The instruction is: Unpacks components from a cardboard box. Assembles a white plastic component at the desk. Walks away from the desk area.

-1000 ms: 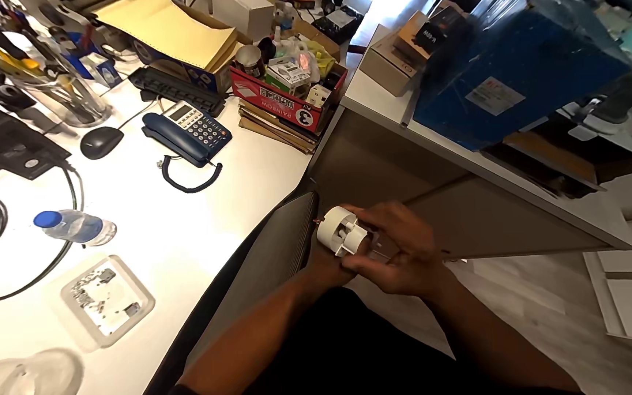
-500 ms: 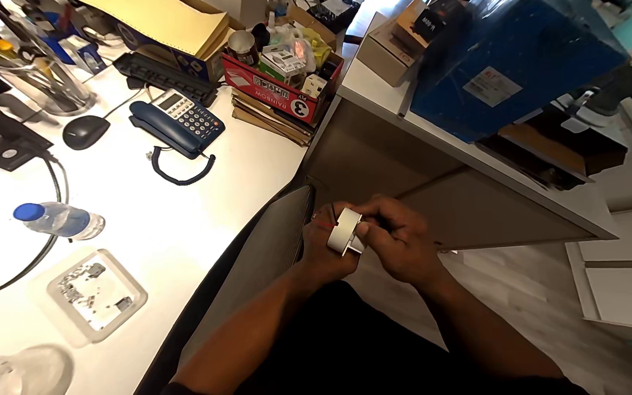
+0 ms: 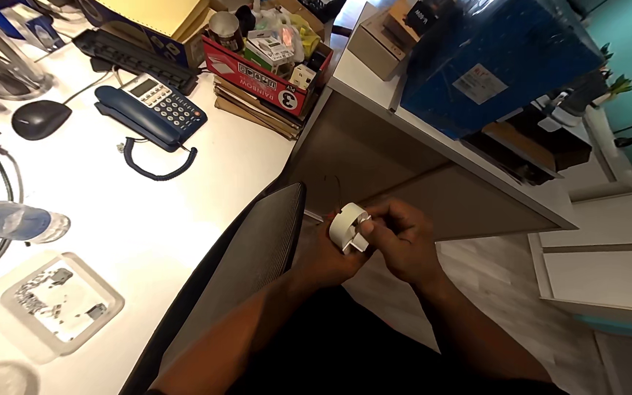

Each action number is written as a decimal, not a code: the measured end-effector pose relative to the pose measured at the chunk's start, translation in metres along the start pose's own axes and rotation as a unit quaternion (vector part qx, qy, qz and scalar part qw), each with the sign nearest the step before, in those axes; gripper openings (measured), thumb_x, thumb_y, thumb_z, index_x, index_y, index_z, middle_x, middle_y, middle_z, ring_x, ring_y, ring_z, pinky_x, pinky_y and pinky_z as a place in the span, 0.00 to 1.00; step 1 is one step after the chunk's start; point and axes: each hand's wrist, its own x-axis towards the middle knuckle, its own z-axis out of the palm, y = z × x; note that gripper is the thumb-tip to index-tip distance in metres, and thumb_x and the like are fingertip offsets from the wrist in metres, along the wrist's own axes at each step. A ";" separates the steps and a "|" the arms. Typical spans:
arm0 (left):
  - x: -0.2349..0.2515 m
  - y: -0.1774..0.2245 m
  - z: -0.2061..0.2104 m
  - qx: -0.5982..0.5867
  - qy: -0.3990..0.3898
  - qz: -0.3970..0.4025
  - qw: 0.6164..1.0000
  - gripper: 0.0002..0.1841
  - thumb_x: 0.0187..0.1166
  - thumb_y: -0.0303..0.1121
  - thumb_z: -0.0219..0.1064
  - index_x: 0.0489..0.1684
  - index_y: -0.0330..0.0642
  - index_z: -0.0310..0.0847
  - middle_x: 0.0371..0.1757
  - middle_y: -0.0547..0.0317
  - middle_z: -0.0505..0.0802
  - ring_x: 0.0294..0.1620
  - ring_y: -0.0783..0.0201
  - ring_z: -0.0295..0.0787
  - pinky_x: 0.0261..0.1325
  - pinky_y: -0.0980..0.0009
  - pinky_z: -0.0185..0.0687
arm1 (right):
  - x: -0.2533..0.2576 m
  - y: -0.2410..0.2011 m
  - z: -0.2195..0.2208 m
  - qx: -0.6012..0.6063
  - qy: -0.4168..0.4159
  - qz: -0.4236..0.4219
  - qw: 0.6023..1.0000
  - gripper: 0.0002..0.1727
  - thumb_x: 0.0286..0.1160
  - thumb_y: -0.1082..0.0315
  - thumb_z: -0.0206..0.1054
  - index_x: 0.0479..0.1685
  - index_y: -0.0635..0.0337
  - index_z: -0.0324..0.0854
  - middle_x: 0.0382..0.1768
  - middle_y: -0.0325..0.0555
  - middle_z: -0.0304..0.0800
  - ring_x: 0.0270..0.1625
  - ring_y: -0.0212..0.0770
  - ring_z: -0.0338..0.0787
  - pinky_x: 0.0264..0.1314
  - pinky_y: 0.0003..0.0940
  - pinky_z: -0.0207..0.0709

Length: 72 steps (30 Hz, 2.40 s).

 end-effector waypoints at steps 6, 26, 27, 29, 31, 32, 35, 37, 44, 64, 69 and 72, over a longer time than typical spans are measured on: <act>0.005 -0.007 -0.022 -0.069 -0.098 0.008 0.993 0.22 0.64 0.22 0.78 0.58 0.28 0.81 0.53 0.61 0.93 0.57 0.77 0.88 0.67 0.76 0.83 | -0.013 0.004 0.000 -0.081 -0.019 -0.185 0.979 0.18 0.77 0.53 0.71 0.47 0.61 0.85 0.31 0.37 0.80 0.35 0.20 0.79 0.37 0.14 0.74; -0.003 -0.019 -0.023 -0.114 -0.175 0.033 0.977 0.20 0.69 0.21 0.75 0.61 0.27 0.83 0.57 0.56 0.92 0.61 0.73 0.87 0.70 0.72 0.82 | -0.038 0.022 -0.003 -0.082 -0.012 -0.237 0.968 0.13 0.70 0.64 0.74 0.48 0.60 0.85 0.36 0.42 0.85 0.41 0.29 0.85 0.44 0.21 0.81; -0.005 -0.019 -0.023 -0.101 -0.170 0.026 0.980 0.20 0.69 0.22 0.75 0.60 0.28 0.83 0.57 0.58 0.92 0.61 0.75 0.86 0.71 0.73 0.81 | -0.039 0.026 -0.004 -0.071 -0.014 -0.230 0.971 0.13 0.71 0.63 0.74 0.50 0.60 0.85 0.38 0.42 0.86 0.42 0.28 0.85 0.44 0.20 0.81; -0.008 -0.017 -0.023 -0.062 -0.164 0.008 0.985 0.20 0.68 0.23 0.76 0.60 0.28 0.83 0.57 0.60 0.93 0.61 0.78 0.86 0.71 0.76 0.80 | -0.041 0.033 -0.006 -0.049 -0.020 -0.215 0.975 0.14 0.72 0.63 0.75 0.52 0.59 0.85 0.40 0.41 0.87 0.44 0.27 0.87 0.46 0.20 0.83; -0.008 -0.020 -0.024 -0.011 -0.174 0.013 0.985 0.21 0.69 0.25 0.76 0.61 0.27 0.83 0.58 0.56 0.92 0.63 0.76 0.86 0.73 0.76 0.79 | -0.045 0.040 -0.007 -0.038 -0.023 -0.202 0.978 0.14 0.72 0.63 0.74 0.52 0.60 0.86 0.40 0.42 0.87 0.44 0.28 0.87 0.46 0.21 0.82; -0.008 -0.021 -0.025 0.008 -0.180 0.014 0.983 0.21 0.70 0.25 0.76 0.61 0.27 0.83 0.58 0.54 0.92 0.63 0.75 0.85 0.73 0.75 0.77 | -0.046 0.044 -0.008 -0.035 -0.024 -0.195 0.980 0.14 0.73 0.63 0.74 0.52 0.60 0.85 0.39 0.42 0.87 0.43 0.27 0.86 0.46 0.20 0.81; -0.010 -0.025 -0.025 0.013 -0.182 -0.026 0.983 0.22 0.69 0.26 0.77 0.62 0.28 0.83 0.58 0.56 0.92 0.63 0.77 0.85 0.72 0.77 0.78 | -0.049 0.054 -0.008 -0.020 -0.026 -0.172 0.985 0.13 0.73 0.63 0.75 0.51 0.60 0.85 0.36 0.41 0.86 0.41 0.27 0.85 0.45 0.19 0.81; -0.013 -0.028 -0.025 -0.002 -0.184 -0.055 0.981 0.23 0.69 0.26 0.78 0.64 0.28 0.81 0.59 0.59 0.92 0.63 0.78 0.85 0.72 0.77 0.79 | -0.052 0.060 -0.008 -0.009 -0.029 -0.163 0.986 0.14 0.73 0.63 0.75 0.53 0.59 0.85 0.37 0.42 0.85 0.41 0.27 0.85 0.44 0.20 0.82; -0.012 -0.028 -0.030 0.072 -0.181 -0.040 0.980 0.27 0.69 0.30 0.77 0.68 0.28 0.80 0.62 0.52 0.91 0.66 0.72 0.84 0.75 0.73 0.77 | -0.044 0.062 -0.005 0.021 -0.042 -0.179 0.983 0.13 0.72 0.65 0.74 0.52 0.61 0.86 0.36 0.44 0.87 0.41 0.31 0.85 0.45 0.23 0.81; -0.141 0.088 -0.158 0.258 0.259 -0.194 0.910 0.22 0.60 0.23 0.80 0.54 0.36 0.80 0.46 0.67 0.93 0.49 0.80 0.89 0.60 0.78 0.86 | 0.008 0.007 0.206 0.248 -0.296 -0.200 0.900 0.13 0.68 0.65 0.77 0.41 0.68 0.88 0.36 0.46 0.89 0.36 0.25 0.87 0.39 0.16 0.83; -0.168 0.082 -0.167 0.221 0.271 -0.232 0.908 0.17 0.62 0.28 0.81 0.49 0.34 0.85 0.49 0.63 0.93 0.53 0.77 0.88 0.63 0.75 0.84 | -0.001 0.012 0.220 0.191 -0.460 -0.111 0.860 0.13 0.72 0.60 0.74 0.36 0.63 0.84 0.32 0.45 0.86 0.33 0.30 0.85 0.37 0.24 0.82; -0.166 0.085 -0.174 0.187 0.255 -0.241 0.917 0.10 0.68 0.29 0.75 0.44 0.37 0.87 0.45 0.67 0.92 0.49 0.79 0.87 0.58 0.77 0.83 | 0.003 0.009 0.224 0.182 -0.509 -0.077 0.838 0.13 0.75 0.59 0.72 0.35 0.61 0.84 0.32 0.43 0.85 0.32 0.28 0.83 0.36 0.21 0.79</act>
